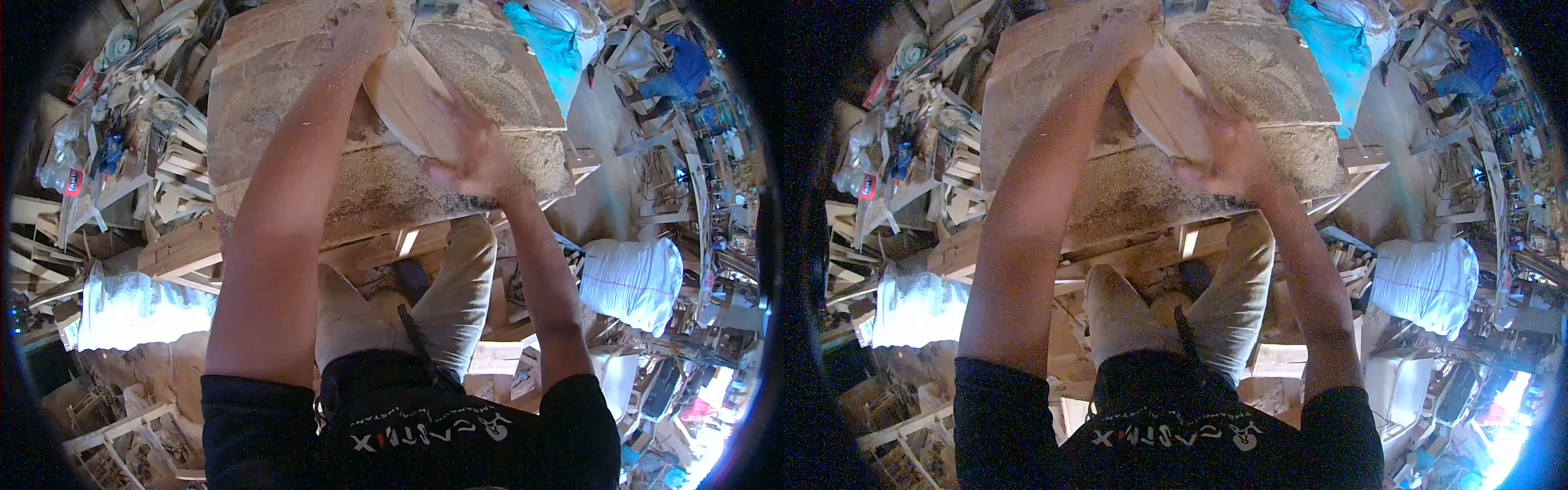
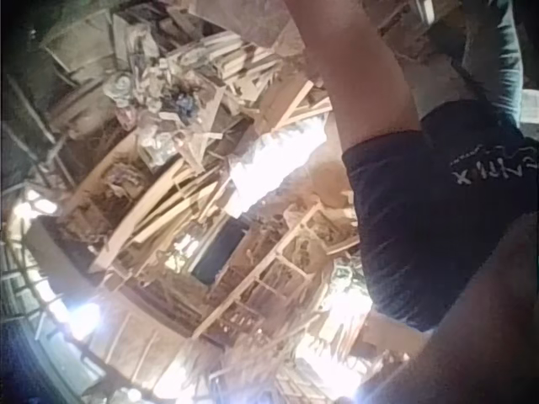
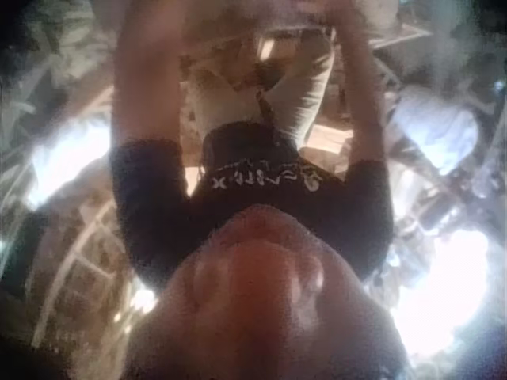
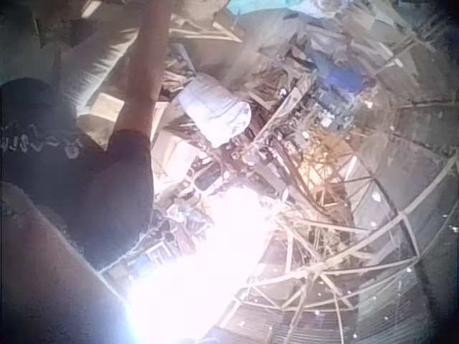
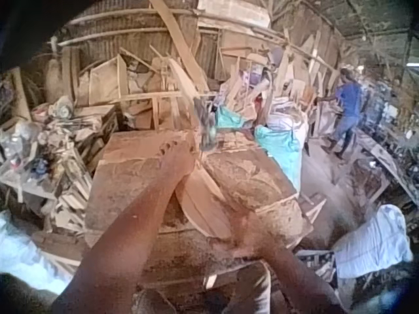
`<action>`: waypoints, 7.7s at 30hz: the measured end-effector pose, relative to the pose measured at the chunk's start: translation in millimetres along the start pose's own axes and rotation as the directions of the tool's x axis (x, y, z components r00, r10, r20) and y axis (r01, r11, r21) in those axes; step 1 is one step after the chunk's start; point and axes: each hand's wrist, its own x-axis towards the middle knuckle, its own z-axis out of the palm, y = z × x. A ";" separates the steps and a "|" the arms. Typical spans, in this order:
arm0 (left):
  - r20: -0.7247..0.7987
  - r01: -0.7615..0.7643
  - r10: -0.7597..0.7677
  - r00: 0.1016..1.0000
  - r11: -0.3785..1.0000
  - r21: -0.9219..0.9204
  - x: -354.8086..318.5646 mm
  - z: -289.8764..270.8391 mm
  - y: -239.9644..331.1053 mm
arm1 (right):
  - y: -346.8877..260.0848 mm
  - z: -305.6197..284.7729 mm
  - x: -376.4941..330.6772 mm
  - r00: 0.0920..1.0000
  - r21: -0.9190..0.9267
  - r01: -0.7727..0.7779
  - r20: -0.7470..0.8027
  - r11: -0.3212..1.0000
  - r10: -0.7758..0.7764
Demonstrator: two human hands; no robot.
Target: The person uses a vertical bandsaw to cut pieces of wood, following pre-drawn curved lines on the wood surfaces and setting aside the cut pieces.
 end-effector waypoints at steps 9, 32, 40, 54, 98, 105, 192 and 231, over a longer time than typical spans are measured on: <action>-0.238 -0.103 0.104 0.966 0.995 0.019 8.5 14.3 -19.8 | -1.3 6.1 6.9 1.000 -0.013 0.011 0.024 1.000 -0.011; -0.167 -0.085 0.118 0.979 0.977 0.194 26.5 45.2 -36.1 | 2.0 -5.7 -14.1 0.998 -0.074 0.065 0.015 0.995 -0.064; -0.144 0.004 0.024 0.989 0.981 0.195 8.1 34.2 -25.4 | 9.1 -7.5 -22.9 0.996 0.007 0.081 0.028 0.997 -0.081; -0.139 -0.073 0.111 0.984 0.965 0.254 42.9 52.0 -46.8 | 17.6 -10.8 -15.0 0.998 0.039 0.053 0.032 0.998 -0.054; -0.131 -0.116 0.171 0.977 0.930 0.349 47.3 50.6 -39.2 | 21.4 -11.3 -10.6 0.998 0.038 0.046 0.039 0.998 -0.048; -0.044 -0.170 0.219 0.975 0.855 0.491 52.2 48.1 -50.1 | 12.6 -7.6 -4.4 0.998 0.096 0.045 0.029 0.994 -0.048; -0.184 -0.077 0.121 0.975 0.970 0.231 73.6 44.8 -43.9 | 14.6 8.5 28.0 0.999 -0.146 -0.014 0.032 0.989 0.019; -0.203 -0.067 0.094 0.975 0.988 0.136 92.5 44.0 -43.8 | 5.2 12.1 40.0 0.999 -0.018 -0.050 -0.018 0.999 0.049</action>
